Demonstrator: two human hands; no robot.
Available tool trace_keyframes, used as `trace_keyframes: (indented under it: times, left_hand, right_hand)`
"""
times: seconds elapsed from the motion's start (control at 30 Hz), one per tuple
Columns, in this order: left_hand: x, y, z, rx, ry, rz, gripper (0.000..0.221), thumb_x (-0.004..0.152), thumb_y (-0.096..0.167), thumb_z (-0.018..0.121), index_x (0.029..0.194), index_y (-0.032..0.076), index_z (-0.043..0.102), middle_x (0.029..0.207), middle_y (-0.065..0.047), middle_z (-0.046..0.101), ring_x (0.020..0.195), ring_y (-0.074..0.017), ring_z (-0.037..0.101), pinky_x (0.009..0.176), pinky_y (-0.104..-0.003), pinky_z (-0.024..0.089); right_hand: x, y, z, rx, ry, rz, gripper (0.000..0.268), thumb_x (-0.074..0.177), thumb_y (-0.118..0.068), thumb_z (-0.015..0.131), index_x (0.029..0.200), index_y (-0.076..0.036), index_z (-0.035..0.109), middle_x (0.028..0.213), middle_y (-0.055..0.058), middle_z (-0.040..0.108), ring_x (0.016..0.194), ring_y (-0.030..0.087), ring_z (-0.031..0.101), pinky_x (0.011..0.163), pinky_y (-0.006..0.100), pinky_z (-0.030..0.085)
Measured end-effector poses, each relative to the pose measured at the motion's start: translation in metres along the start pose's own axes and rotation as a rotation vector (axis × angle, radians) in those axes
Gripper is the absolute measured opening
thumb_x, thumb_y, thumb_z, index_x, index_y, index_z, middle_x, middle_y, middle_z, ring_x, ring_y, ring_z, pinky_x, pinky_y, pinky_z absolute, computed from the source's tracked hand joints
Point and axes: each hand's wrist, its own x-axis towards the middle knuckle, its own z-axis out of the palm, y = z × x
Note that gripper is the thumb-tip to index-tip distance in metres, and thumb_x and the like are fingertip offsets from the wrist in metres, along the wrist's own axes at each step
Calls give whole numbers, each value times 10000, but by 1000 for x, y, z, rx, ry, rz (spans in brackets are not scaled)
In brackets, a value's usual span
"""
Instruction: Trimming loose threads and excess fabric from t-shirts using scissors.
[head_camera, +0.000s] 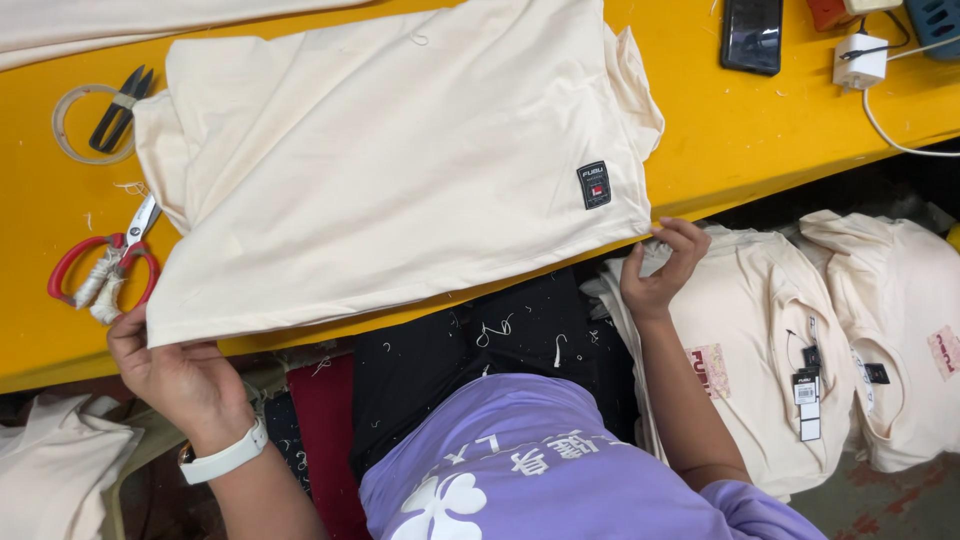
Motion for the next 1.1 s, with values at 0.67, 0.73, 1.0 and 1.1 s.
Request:
trace_keyframes:
  times: [0.67, 0.73, 1.0, 1.1]
  left_hand:
    - [36, 36, -3, -192, -274, -375, 413, 736, 96, 666, 1145, 46, 691, 1247, -63, 716, 1212, -166, 669, 1154, -296, 518]
    - [53, 36, -1, -537, -286, -493, 294, 919, 73, 644, 1205, 22, 692, 1217, -163, 710, 1062, -299, 685, 1088, -418, 540]
    - [75, 21, -1, -804, -194, -493, 322, 862, 122, 761, 1169, 28, 740, 1414, -225, 660, 1458, -332, 596, 1235, -503, 480]
    - [76, 18, 3, -854, -187, -476, 381, 796, 181, 813, 1135, 40, 710, 1529, -302, 585, 1610, -405, 516, 1314, -566, 419]
  right_hand:
    - [53, 22, -21, 1521, 59, 1305, 149, 827, -176, 623, 699, -104, 594, 811, 89, 656, 973, 290, 645, 1081, 519, 473]
    - [57, 28, -18, 1798, 41, 1248, 401, 998, -292, 629, 1225, 32, 694, 1324, 205, 674, 1381, 327, 568, 1287, 422, 361]
    - [45, 12, -5, 1828, 187, 1228, 270, 1061, -279, 600, 1250, -137, 732, 1276, 45, 726, 1305, 160, 642, 1141, 400, 505]
    - [50, 0, -4, 1767, 217, 1227, 250, 1049, -289, 610, 1219, -162, 742, 1268, 17, 732, 1299, 141, 643, 1146, 399, 503]
